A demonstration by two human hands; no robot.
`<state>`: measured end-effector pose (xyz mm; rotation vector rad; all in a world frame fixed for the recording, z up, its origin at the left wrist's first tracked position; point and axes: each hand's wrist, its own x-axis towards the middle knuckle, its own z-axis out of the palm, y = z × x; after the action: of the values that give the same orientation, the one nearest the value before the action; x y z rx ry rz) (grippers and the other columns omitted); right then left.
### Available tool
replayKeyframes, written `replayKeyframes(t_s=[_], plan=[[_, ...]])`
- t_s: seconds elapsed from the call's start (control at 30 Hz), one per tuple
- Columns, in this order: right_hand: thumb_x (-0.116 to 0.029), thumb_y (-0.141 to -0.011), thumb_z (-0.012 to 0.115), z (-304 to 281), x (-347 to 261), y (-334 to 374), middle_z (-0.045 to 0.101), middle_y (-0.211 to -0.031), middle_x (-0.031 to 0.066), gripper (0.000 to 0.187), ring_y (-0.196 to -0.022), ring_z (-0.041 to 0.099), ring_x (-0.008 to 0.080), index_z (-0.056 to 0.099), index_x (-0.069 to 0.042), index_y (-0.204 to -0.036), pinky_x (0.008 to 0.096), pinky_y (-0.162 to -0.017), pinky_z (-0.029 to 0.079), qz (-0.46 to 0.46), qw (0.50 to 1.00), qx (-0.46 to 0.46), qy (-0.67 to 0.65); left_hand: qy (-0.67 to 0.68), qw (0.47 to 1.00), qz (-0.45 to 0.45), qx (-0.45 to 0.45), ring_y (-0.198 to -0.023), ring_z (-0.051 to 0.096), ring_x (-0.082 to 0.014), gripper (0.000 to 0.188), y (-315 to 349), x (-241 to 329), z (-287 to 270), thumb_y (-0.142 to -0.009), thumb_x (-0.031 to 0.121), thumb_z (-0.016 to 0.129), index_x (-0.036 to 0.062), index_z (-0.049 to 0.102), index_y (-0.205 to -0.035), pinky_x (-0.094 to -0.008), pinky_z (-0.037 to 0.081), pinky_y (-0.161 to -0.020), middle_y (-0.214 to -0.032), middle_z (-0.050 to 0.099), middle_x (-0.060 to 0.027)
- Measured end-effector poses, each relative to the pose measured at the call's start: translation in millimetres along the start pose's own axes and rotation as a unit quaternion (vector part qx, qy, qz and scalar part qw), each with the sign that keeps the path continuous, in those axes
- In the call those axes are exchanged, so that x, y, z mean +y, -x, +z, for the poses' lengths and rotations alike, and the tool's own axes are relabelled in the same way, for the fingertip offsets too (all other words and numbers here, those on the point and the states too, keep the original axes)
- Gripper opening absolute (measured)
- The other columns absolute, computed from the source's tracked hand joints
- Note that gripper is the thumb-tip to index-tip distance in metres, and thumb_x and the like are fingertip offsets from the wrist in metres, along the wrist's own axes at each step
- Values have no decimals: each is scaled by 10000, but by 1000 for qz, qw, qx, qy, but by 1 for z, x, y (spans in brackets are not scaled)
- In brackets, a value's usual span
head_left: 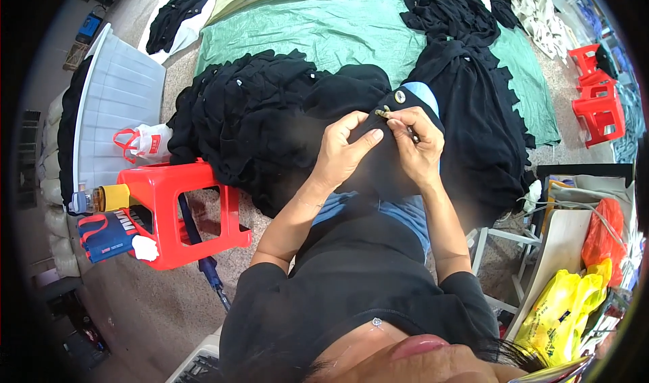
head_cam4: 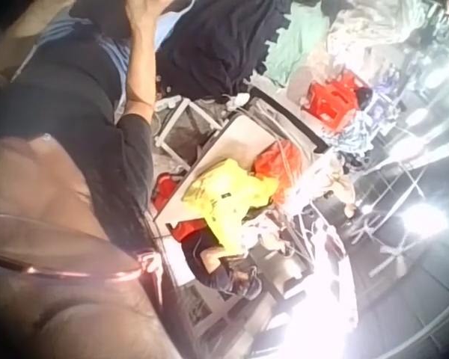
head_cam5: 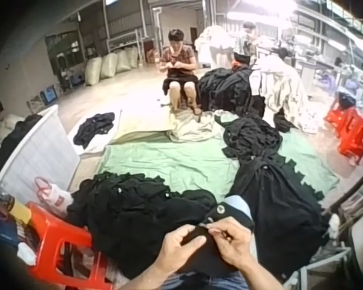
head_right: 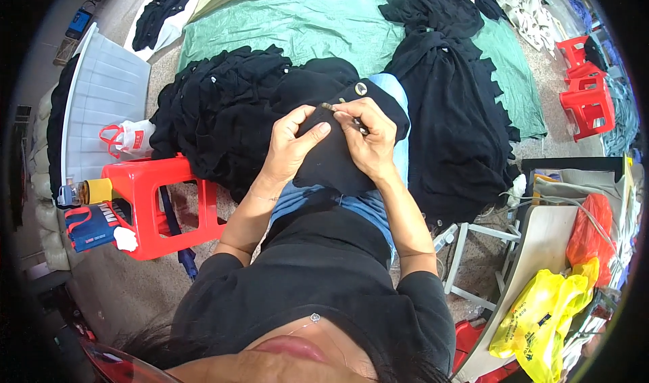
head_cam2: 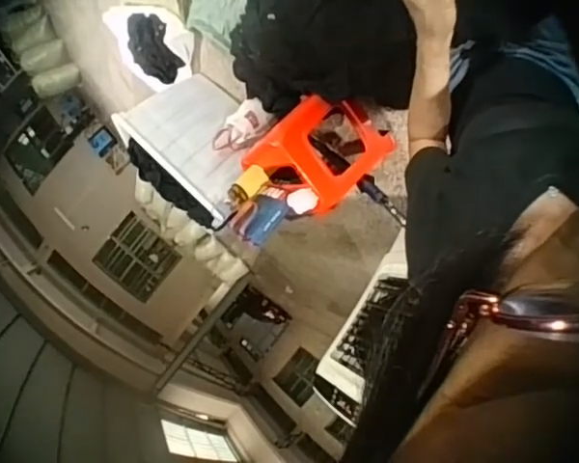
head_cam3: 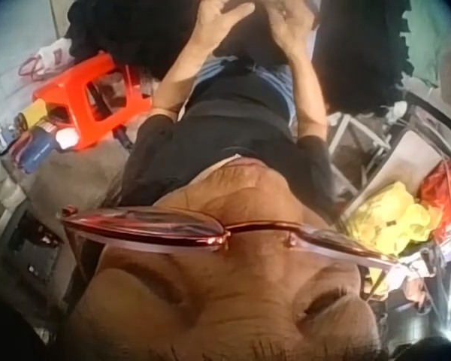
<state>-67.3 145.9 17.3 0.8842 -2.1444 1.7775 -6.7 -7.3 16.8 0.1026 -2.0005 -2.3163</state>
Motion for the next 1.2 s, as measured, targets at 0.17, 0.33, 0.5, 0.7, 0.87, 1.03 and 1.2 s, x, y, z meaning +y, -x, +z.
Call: replayKeyframes(t_s=[0.17,0.33,0.5,0.7,0.87,1.03,1.2], plan=[[-32,-897,672,10,6,10,643,-831,5,84,-731,541,44,695,14,-964,186,-652,409,129,977,42,-164,-73,988,119,66,-897,608,-131,273,-4,-5,9,-846,60,711,-22,648,-1098,-262,472,-810,-962,673,-74],[-70,-924,657,11,14,13,588,-848,-33,125,-712,490,13,661,6,-1023,171,-610,370,170,968,20,-183,-127,985,87,73,-901,643,-148,246,-2,-10,5,-841,60,714,-40,670,-1062,-274,491,-814,-982,700,-104],[-100,-923,622,-1,15,21,574,-906,40,258,-700,550,111,533,-33,-1156,232,-630,426,76,995,22,-56,-117,983,91,106,-888,652,-148,226,-1,-12,9,-842,53,707,-56,672,-1037,-272,495,-811,-957,704,-114],[-71,-821,699,-12,-9,17,599,-754,82,167,-638,607,225,655,-30,-977,319,-594,477,-19,986,-10,165,-134,980,70,126,-879,648,-130,225,3,-11,7,-846,52,700,-61,671,-1038,-271,498,-801,-947,706,-112],[-71,-784,733,-9,-6,16,609,-747,74,178,-634,606,226,670,-37,-948,320,-582,473,-57,982,-6,179,-92,989,39,111,-879,642,-117,230,3,-11,7,-850,51,695,-60,673,-1050,-262,500,-795,-962,713,-108],[-58,-791,726,-7,-4,15,614,-752,74,170,-615,607,211,668,-27,-947,306,-557,466,-49,987,-11,152,-66,993,30,98,-882,637,-106,230,4,-8,7,-854,50,690,-56,675,-1058,-256,500,-794,-963,716,-103],[-38,-811,708,-5,-6,14,617,-755,75,146,-599,604,190,663,-15,-947,292,-537,460,-27,993,-21,112,-75,992,38,91,-882,637,-105,233,5,-8,7,-856,51,689,-53,676,-1065,-254,500,-798,-962,717,-101]])
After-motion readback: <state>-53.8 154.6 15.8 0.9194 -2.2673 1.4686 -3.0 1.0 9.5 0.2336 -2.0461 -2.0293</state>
